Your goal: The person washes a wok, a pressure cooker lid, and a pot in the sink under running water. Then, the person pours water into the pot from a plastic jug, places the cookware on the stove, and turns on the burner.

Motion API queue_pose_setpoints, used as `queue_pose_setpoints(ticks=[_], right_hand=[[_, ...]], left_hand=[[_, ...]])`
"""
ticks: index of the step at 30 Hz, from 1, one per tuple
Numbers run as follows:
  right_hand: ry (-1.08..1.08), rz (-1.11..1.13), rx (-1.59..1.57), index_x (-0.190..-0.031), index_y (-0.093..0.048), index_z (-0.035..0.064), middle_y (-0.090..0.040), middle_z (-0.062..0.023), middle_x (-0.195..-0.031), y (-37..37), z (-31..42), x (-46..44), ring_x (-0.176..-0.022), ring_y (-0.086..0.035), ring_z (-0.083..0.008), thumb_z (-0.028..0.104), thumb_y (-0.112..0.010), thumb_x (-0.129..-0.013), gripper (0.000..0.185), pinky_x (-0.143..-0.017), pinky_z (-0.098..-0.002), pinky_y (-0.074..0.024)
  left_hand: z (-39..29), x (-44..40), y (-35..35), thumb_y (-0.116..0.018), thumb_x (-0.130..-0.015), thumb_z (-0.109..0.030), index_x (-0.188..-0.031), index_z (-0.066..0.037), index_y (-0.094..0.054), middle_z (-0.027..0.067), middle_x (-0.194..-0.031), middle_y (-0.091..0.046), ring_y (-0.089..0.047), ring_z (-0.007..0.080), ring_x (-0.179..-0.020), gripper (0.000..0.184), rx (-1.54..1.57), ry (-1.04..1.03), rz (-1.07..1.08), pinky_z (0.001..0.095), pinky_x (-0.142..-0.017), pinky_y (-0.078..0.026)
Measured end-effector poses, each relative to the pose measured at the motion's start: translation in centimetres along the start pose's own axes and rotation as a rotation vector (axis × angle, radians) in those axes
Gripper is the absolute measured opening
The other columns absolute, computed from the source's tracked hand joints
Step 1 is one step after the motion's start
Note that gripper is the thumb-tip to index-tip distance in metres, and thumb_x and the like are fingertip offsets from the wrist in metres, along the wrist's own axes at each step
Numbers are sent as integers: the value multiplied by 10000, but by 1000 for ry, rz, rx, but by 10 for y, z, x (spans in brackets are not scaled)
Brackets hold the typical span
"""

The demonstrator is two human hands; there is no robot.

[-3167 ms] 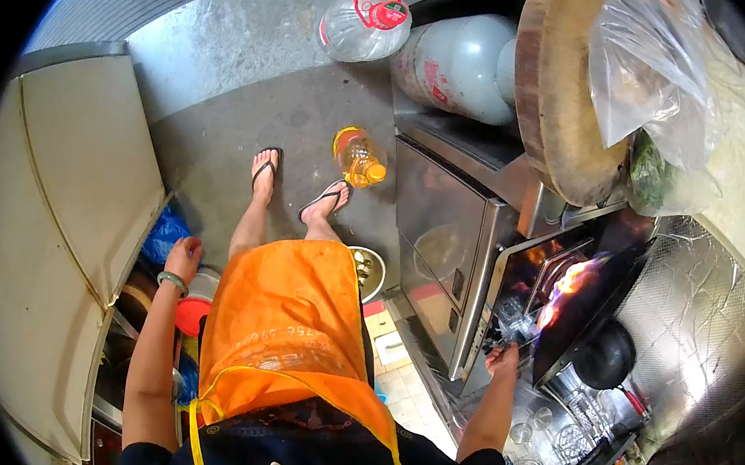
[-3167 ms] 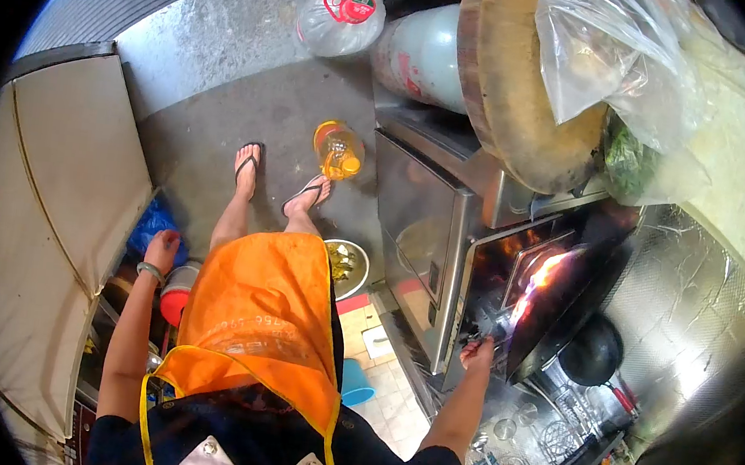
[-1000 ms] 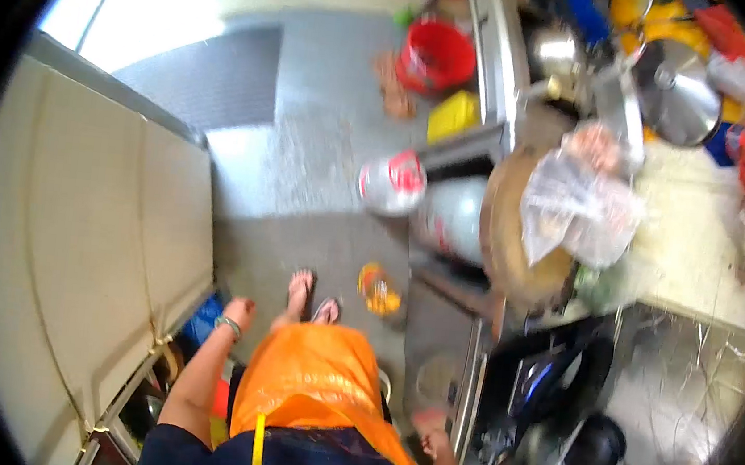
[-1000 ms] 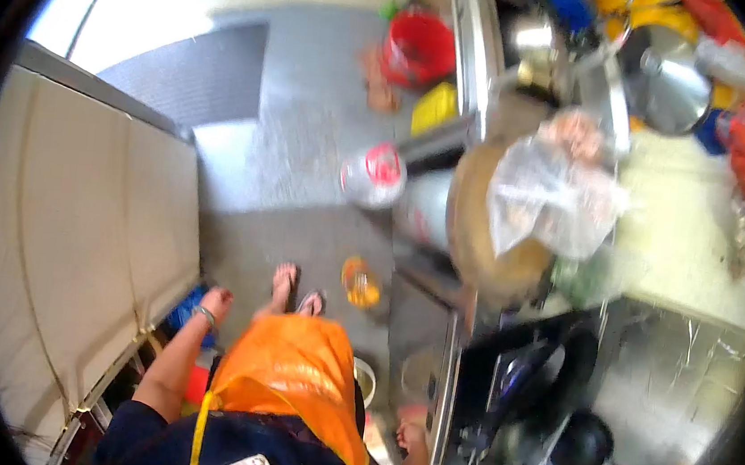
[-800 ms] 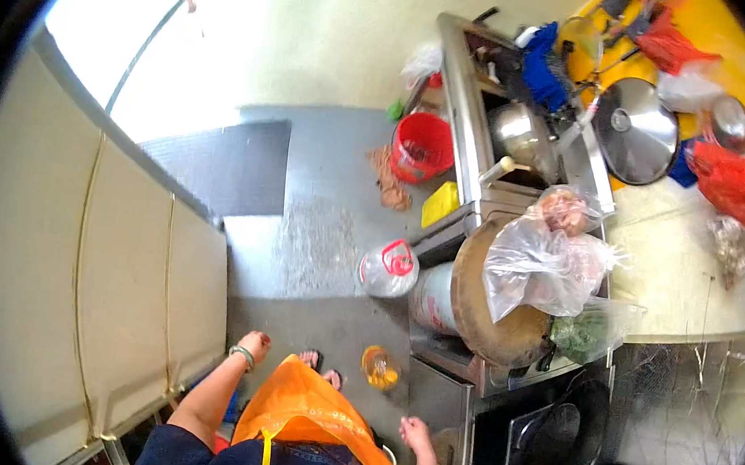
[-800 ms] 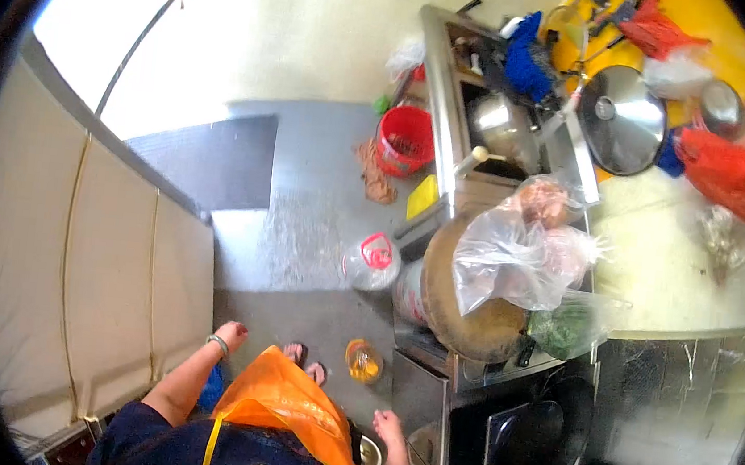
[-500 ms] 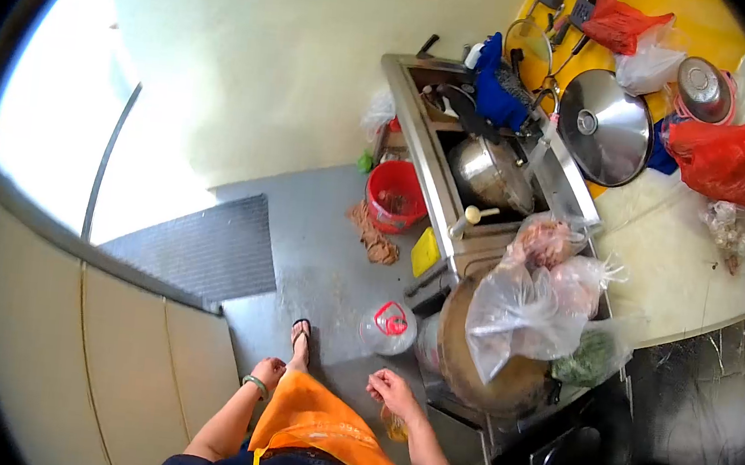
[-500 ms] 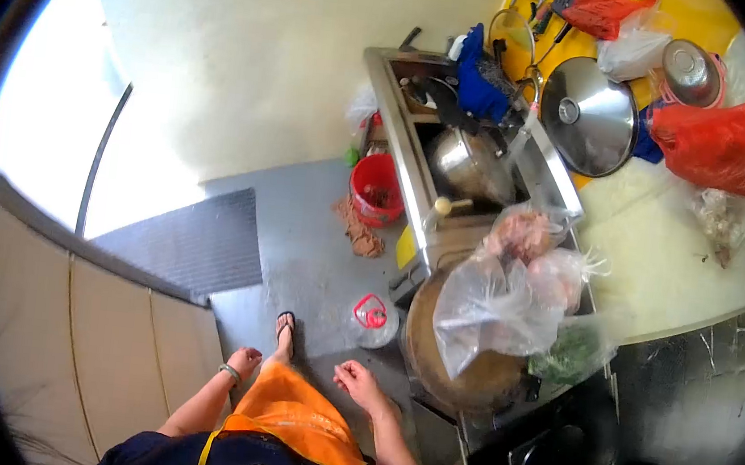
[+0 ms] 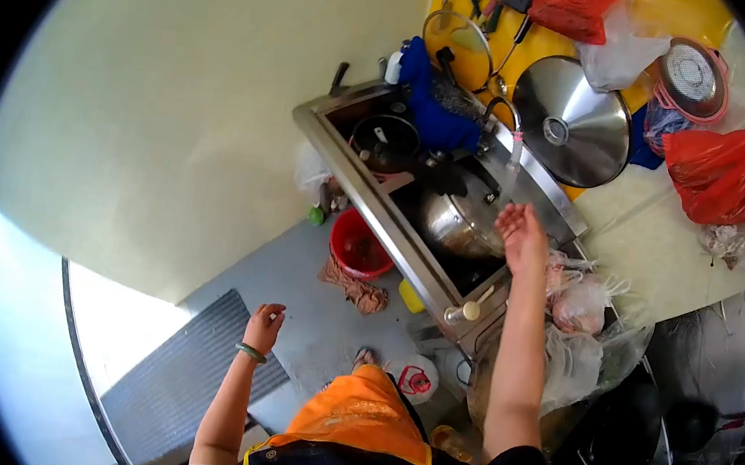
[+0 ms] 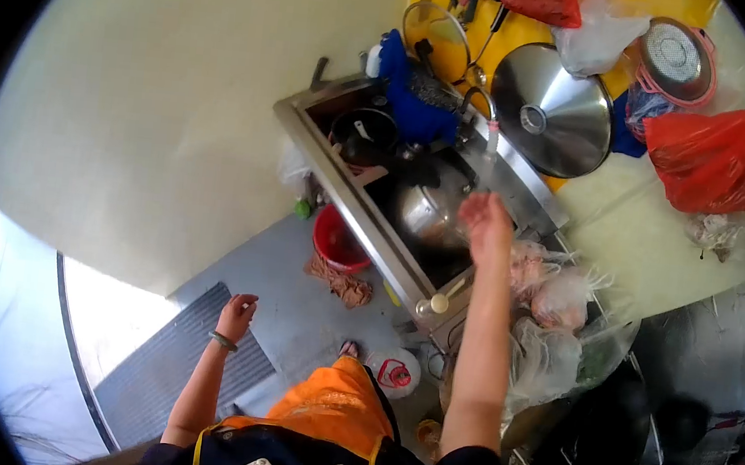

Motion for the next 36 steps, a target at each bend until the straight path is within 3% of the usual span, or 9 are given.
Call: queue_pose_setpoints(ticks=[8, 9, 10, 15, 24, 27, 32, 34, 36], right_hand=[[-46, -358, -95, -921, -564, 26, -592, -124, -868, 182, -63, -240, -831, -588, -284, 167, -400, -913, 216, -813, -470, -501], [-47, 281, -539, -1069, -495, -9, -565, -158, -969, 231, -90, -268, -871, -578, -310, 150, -385, -919, 245, -840, -490, -499], [-84, -481, -359, -1187, -391, -44, -527, -177, -1052, 166, -70, -254, -888, -572, -339, 120, -361, -925, 311, -866, -491, -493], [-197, -367, -299, -1151, -456, -11, -564, -140, -966, 184, -99, -283, -789, -597, -249, 153, -501, -907, 298, -643, -362, -537], [-150, -200, 1113, -1059, -564, 8, -605, -54, -903, 149, 32, -152, -740, -572, -142, 181, -567, -880, 249, -666, -273, -477], [213, -714, 1123, -934, -594, 1, -612, -45, -804, 129, 96, -51, -724, -559, -126, 197, -579, -863, 209, -655, -271, -459], [-413, -1016, 1958, -847, -593, -11, -623, -208, -815, 179, 68, 76, -833, -603, -369, 198, -524, -812, 223, -699, -462, -468], [-669, -911, 2156, -838, -585, 15, -619, -198, -849, 210, 39, 90, -785, -607, -357, 169, -546, -795, 165, -696, -436, -488], [-647, -1093, 2127, -877, -584, 24, -628, -185, -854, 246, 17, 101, -793, -609, -353, 175, -549, -791, 178, -699, -433, -491]], left_hand=[[-214, -191, -40, -546, -860, -62, -1014, -19, -596, 71, -879, -543, -547, 139, -703, 167, 427, -333, 247, 253, -634, -448], [-239, -218, -56, -546, -857, -47, -1037, -20, -590, 67, -879, -546, -545, 130, -737, 188, 401, -375, 290, 254, -660, -451], [-272, -241, -68, -541, -858, -30, -1064, -17, -577, 60, -907, -556, -552, 124, -785, 210, 297, -472, 326, 256, -704, -459], [-345, -363, -212, -477, -885, -58, -1122, 66, -518, 139, -1109, -563, -542, 270, -1054, 270, 1060, 111, 832, 367, -956, -424], [-375, -426, -414, -559, -868, -63, -1013, 27, -551, 112, -997, -601, -612, 227, -873, 171, 1024, 585, 879, 318, -765, -543], [-385, -411, -432, -583, -855, -100, -943, -12, -575, 80, -833, -607, -612, 197, -803, 125, 1021, 570, 928, 274, -709, -547], [-367, -432, -470, -568, -861, -141, -930, 3, -593, 116, -871, -623, -606, 231, -879, 162, 655, 198, 1110, 300, -700, -526], [-356, -449, -465, -573, -839, -225, -920, -1, -601, 139, -882, -636, -602, 279, -871, 240, -108, -862, 856, 364, -758, -493], [-345, -464, -449, -581, -807, -304, -982, -37, -612, 152, -930, -630, -583, 328, -893, 321, -226, -899, 881, 406, -820, -452]])
Point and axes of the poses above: each hand's wrist, its own x-axis away from the middle knuckle, its own y-axis out of the back of the hand, z = x × y, the point moved 1 cm from there along -x, towards the middle knuckle
